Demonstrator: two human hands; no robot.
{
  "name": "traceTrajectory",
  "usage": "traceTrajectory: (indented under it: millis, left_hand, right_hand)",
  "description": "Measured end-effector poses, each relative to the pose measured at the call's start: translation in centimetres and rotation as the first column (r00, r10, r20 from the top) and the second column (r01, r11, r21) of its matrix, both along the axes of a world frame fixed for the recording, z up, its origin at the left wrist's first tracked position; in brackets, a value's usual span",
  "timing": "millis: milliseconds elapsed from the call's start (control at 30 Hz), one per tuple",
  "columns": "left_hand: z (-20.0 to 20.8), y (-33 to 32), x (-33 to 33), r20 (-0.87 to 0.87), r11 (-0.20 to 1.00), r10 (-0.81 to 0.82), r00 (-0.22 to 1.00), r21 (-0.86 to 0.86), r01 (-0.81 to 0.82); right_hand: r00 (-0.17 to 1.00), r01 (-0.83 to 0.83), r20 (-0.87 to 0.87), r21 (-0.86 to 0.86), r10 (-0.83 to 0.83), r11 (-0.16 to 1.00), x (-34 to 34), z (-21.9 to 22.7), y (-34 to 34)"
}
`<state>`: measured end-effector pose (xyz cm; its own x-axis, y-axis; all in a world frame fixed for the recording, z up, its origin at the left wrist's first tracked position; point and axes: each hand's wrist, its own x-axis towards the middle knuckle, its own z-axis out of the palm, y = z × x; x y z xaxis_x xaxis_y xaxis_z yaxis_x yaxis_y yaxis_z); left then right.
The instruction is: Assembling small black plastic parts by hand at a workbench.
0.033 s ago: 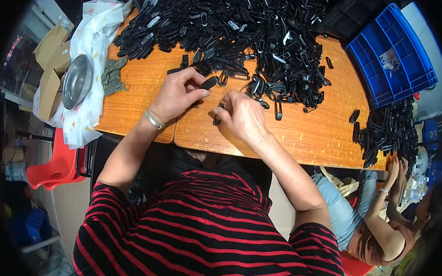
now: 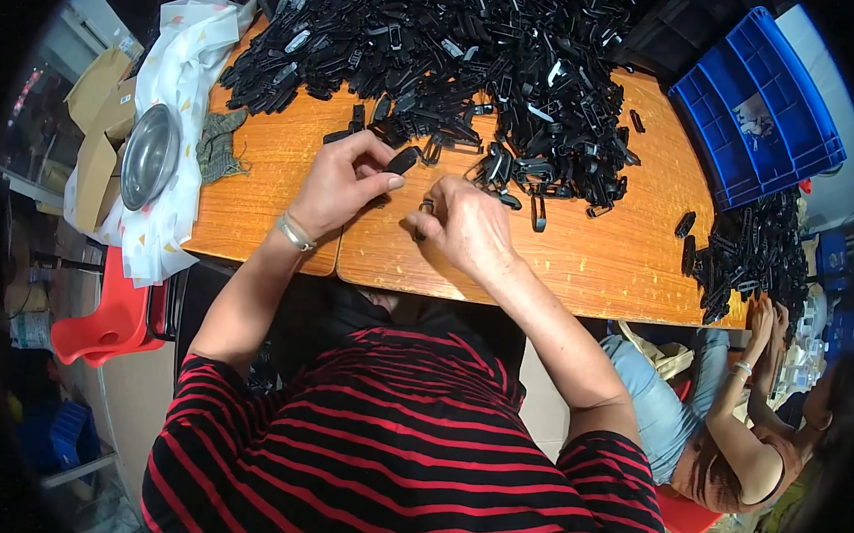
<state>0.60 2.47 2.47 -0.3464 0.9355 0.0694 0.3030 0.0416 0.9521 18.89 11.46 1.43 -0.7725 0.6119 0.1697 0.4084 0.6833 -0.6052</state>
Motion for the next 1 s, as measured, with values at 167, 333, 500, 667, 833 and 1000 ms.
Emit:
traceTrajectory:
  millis: [167, 333, 500, 667, 833, 1000]
  left_hand:
    - [-1.7, -1.8, -0.8, 0.389, 0.989, -0.069, 0.919, 0.15, 0.01]
    - [-2.0, -3.4, -0.3, 0.543, 0.993, -0.044, 0.838, 0.119, -0.025]
    - [-3.3, -5.3, -0.4, 0.641, 0.959, -0.11, 0.76, 0.27, -0.089]
    - [-4.2, -6.4, -0.3, 0.729, 0.95, -0.14, 0.67, 0.289, -0.116]
    - [-3.8, -6.4, 0.5, 0.83, 0.958, -0.145, 0.538, 0.254, -0.134]
    - [-4.4, -6.0, 1.4, 0.884, 0.927, -0.16, 0.44, 0.288, -0.241]
  right_hand:
    - [0.993, -0.067, 0.103, 0.058, 0.061, 0.996, -0.3, 0.1, -1.8]
    - [0.99, -0.067, 0.135, 0.155, 0.046, 0.986, -0.2, 0.2, -2.1]
    - [0.992, -0.121, 0.021, 0.032, 0.121, 0.992, 0.7, -0.3, -0.9]
    - [0.998, -0.057, 0.009, 0.016, 0.057, 0.998, 1.1, -0.9, -0.8]
    - [0.999, -0.026, 0.045, 0.215, 0.017, 0.976, 1.5, -1.5, -0.6]
    - [0.996, -0.07, -0.034, 0.202, 0.079, 0.977, 2.4, -1.2, -1.2]
